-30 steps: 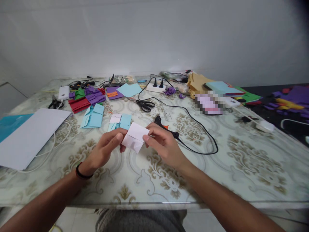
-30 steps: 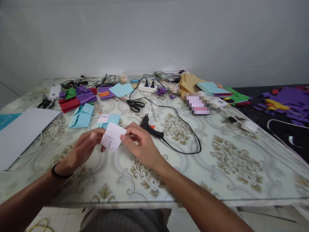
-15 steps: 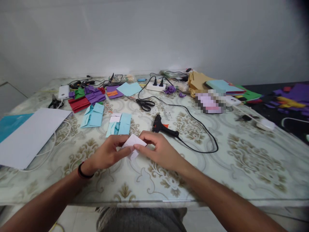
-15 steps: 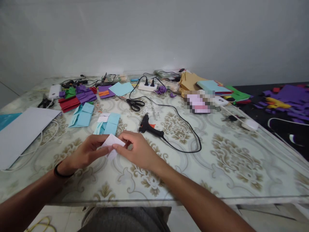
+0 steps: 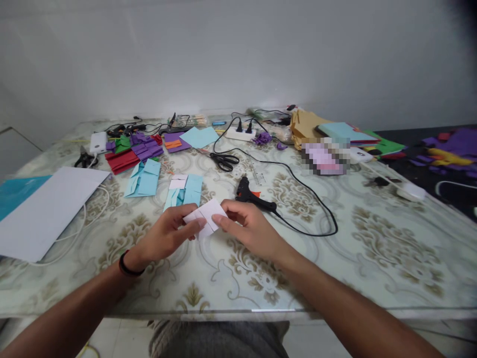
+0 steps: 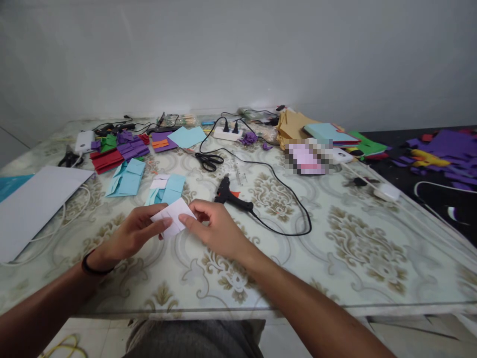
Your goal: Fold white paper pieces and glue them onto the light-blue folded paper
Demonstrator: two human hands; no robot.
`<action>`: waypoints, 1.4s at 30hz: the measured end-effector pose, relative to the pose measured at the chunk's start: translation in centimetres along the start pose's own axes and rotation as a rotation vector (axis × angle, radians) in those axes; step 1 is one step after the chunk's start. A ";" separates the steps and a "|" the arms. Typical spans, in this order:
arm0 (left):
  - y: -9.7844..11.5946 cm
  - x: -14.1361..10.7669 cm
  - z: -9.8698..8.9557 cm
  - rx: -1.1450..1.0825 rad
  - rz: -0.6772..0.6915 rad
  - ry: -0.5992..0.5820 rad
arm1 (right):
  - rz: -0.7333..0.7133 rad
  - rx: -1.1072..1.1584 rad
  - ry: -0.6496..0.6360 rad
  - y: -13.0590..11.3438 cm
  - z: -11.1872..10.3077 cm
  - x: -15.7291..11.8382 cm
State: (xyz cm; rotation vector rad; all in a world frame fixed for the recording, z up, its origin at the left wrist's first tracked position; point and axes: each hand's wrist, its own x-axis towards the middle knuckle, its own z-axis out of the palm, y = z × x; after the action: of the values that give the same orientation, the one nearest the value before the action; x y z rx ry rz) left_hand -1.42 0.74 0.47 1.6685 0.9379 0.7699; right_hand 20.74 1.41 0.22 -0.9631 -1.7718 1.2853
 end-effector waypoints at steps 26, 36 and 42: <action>-0.7 0.4 -0.5 -0.056 0.071 0.389 | -0.071 0.067 0.087 0.1 -0.1 0.0; -0.2 0.0 -0.2 0.055 -0.025 -0.022 | -0.128 -0.149 0.023 -0.2 0.4 0.0; -0.5 -0.3 -0.6 0.023 -0.092 -0.037 | -0.091 -0.137 0.016 0.1 0.6 -0.1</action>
State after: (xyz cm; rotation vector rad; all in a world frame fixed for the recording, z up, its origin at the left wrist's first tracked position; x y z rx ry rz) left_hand -2.17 0.89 0.17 1.6421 0.9940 0.6662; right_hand 20.26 1.09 -0.05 -0.9534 -1.8893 1.1086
